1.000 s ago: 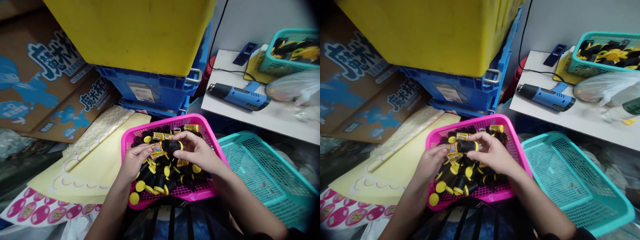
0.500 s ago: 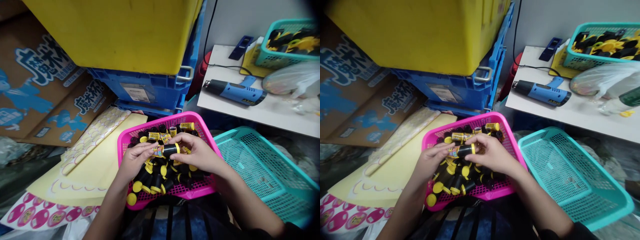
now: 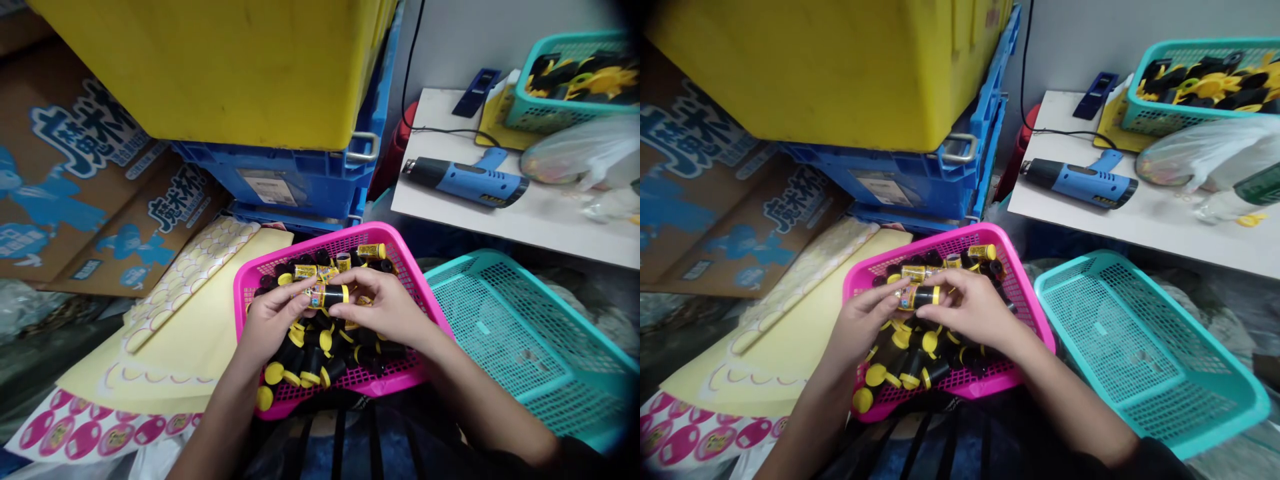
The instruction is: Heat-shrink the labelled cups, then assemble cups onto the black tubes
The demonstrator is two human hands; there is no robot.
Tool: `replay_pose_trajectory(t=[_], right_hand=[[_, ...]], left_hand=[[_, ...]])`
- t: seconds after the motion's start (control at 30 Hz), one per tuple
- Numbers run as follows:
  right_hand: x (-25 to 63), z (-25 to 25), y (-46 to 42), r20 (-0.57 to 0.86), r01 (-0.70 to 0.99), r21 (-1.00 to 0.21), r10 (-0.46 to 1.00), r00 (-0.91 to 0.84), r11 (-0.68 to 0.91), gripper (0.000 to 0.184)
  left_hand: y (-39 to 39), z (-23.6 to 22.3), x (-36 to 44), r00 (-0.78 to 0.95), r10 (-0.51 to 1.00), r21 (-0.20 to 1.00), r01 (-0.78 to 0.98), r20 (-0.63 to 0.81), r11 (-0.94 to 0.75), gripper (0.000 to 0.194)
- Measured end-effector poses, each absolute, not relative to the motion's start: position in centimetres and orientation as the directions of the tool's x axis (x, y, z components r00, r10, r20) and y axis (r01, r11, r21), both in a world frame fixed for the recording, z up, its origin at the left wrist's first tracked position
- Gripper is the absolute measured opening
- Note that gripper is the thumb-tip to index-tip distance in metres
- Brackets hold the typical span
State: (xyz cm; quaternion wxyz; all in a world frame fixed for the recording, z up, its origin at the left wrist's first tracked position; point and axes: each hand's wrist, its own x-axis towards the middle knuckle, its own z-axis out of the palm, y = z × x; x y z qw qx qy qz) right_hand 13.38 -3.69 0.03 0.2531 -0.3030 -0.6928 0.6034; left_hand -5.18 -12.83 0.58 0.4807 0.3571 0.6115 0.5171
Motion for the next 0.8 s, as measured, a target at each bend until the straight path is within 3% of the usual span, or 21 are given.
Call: replay_pose_trajectory(t=[0.13, 0.23, 0.3, 0.4, 0.5, 0.67, 0.8], right_hand=[[12.7, -0.6, -4.2, 0.094, 0.015, -0.991, 0.754, -0.65, 0.136, 0.045], [12.7, -0.8, -4.2, 0.048, -0.124, -0.991, 0.705, -0.708, -0.057, 0.059], [12.9, -0.8, -4.1, 0.02, -0.186, -0.967, 0.679, -0.734, -0.172, 0.059], [13.0, -0.9, -4.1, -0.063, -0.183, -0.928, 0.621, -0.781, -0.324, 0.052], [12.4, -1.3, -4.9, -0.138, -0.17, -0.836, 0.501, -0.854, -0.522, 0.061], [11.3, -2.4, -5.9, -0.155, -0.211, -0.829, 0.575, -0.804, -0.518, 0.064], [11.5, -2.6, -5.7, -0.164, -0.197, -0.803, 0.526, -0.835, -0.563, 0.057]], left_hand=[[-12.4, 1.6, -4.7, -0.272, 0.954, 0.991, -0.039, -0.131, 0.125, 0.032], [-12.3, 1.9, -4.6, -0.235, 0.962, 0.99, -0.057, -0.139, 0.129, 0.029], [-12.3, 1.8, -4.3, -0.22, 0.965, 0.987, -0.103, -0.141, 0.121, 0.03], [-12.4, 1.5, -3.8, -0.189, 0.97, 0.976, -0.183, -0.15, 0.115, 0.032], [-12.6, 0.9, -3.4, -0.175, 0.97, 0.962, -0.243, -0.171, 0.126, 0.032], [-13.0, 0.1, -3.1, -0.218, 0.956, 0.954, -0.265, -0.198, 0.137, 0.032], [-13.4, 0.0, -2.7, -0.191, 0.955, 0.934, -0.321, -0.226, 0.157, 0.03]])
